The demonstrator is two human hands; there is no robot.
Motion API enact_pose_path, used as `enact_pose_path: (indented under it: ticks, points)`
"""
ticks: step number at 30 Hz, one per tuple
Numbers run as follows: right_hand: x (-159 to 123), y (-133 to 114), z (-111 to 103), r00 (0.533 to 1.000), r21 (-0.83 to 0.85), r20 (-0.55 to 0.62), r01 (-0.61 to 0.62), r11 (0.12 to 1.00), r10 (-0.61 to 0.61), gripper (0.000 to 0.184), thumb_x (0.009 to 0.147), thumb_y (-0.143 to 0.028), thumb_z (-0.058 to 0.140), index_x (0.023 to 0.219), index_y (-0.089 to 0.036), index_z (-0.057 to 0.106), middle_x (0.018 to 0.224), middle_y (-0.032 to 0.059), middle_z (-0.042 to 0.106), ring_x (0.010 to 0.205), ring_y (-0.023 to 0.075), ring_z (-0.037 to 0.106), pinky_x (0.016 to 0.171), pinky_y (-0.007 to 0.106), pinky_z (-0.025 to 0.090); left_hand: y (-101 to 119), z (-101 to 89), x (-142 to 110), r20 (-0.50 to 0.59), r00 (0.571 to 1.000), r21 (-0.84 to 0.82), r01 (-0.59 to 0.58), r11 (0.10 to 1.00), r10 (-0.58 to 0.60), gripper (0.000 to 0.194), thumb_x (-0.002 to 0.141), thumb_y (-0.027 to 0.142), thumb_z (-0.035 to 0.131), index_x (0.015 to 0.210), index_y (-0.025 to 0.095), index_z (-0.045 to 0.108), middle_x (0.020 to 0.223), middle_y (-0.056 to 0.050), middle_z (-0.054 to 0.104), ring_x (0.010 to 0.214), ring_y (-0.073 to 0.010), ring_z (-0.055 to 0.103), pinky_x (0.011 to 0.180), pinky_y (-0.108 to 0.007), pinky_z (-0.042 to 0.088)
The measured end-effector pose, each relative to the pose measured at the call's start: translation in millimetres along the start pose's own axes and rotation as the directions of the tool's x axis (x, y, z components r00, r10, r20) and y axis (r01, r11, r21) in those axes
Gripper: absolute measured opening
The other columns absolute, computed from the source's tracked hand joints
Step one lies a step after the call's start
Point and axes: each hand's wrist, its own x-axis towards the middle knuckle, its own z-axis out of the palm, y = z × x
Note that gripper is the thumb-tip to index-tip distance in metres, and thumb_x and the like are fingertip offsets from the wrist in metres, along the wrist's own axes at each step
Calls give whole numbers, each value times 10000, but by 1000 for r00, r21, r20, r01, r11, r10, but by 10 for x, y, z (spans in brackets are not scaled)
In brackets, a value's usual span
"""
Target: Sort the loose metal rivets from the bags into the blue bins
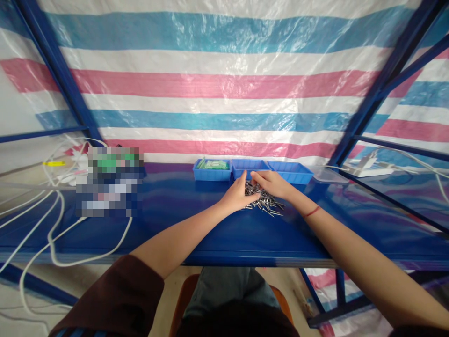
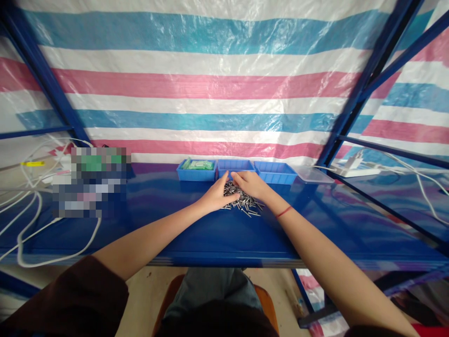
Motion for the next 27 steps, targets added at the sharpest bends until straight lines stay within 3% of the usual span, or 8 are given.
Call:
enact_pose_path:
  ticks: [3, 5, 7, 9, 11, 14, 19, 27]
  points:
    - [-128, 50, -166, 1000, -45, 4, -4, 999, 4, 498, 933, -451, 280, 731, -159, 629, 695, 40, 656, 648, 151, 590, 658, 258, 414, 29, -10, -16, 39, 996, 113, -79, 990, 75, 469, 872, 425, 439, 1279, 194, 469, 1348, -95, 461, 1260, -225, 425, 1069, -344, 333]
    - [-279, 106, -248, 1000, -72, 18, -25, 997, 26, 465, 904, -491, 343, 808, -161, 657, 753, 53, 670, 685, 166, 600, 678, 274, 432, 64, -24, -35, 85, 994, 187, -83, 979, 68, 428, 915, 433, 328, 1232, 216, 516, 1350, -72, 464, 1261, -220, 423, 1080, -370, 312]
    - [-468, 181, -267, 995, -66, 70, -67, 996, 71, 465, 837, -552, 453, 1019, -169, 645, 908, 76, 675, 770, 192, 616, 721, 295, 460, 101, -45, -59, 145, 989, 242, -70, 968, 35, 519, 897, 527, 309, 1312, 243, 436, 1418, -68, 395, 1314, -256, 350, 1095, -459, 256]
    - [-648, 260, -218, 991, -105, 102, -70, 992, 81, 701, 729, -612, 571, 1265, -164, 506, 1082, 116, 625, 899, 240, 610, 787, 343, 474, 131, -69, -80, 205, 979, 269, -63, 961, 6, 706, 814, 654, 377, 1405, 278, 285, 1495, -72, 268, 1370, -309, 228, 1091, -556, 182]
    - [-770, 316, -131, 992, -154, 117, -31, 988, 49, 799, 733, -626, 560, 1345, -132, 420, 1139, 153, 582, 1008, 276, 576, 876, 388, 449, 149, -88, -91, 246, 969, 270, -71, 960, 2, 865, 742, 711, 438, 1447, 304, 144, 1529, -76, 169, 1392, -334, 145, 1076, -605, 138]
    - [-814, 336, -16, 989, -184, 143, 49, 982, -22, 666, 848, -578, 428, 1309, -99, 456, 1133, 175, 579, 1042, 276, 562, 924, 400, 418, 153, -93, -84, 274, 961, 258, -114, 959, 41, 811, 773, 692, 403, 1443, 326, 128, 1528, -60, 181, 1395, -309, 155, 1074, -605, 139]
    - [-732, 321, 23, 986, -182, 153, 91, 979, -63, 427, 926, -442, 351, 1179, -148, 531, 1087, 135, 627, 1010, 245, 587, 882, 352, 432, 132, -64, -57, 261, 961, 270, -164, 949, 92, 577, 838, 625, 349, 1324, 314, 369, 1477, -34, 315, 1379, -256, 218, 1083, -546, 189]
    - [-656, 382, 55, 997, -294, 73, -9, 956, 32, 276, 927, -315, 374, 1057, -176, 574, 1022, 110, 657, 919, 220, 626, 797, 295, 443, 146, -60, -65, 198, 976, 273, -148, 950, 95, 691, 779, 646, 461, 1332, 240, 380, 1441, -83, 367, 1345, -259, 295, 1082, -464, 252]
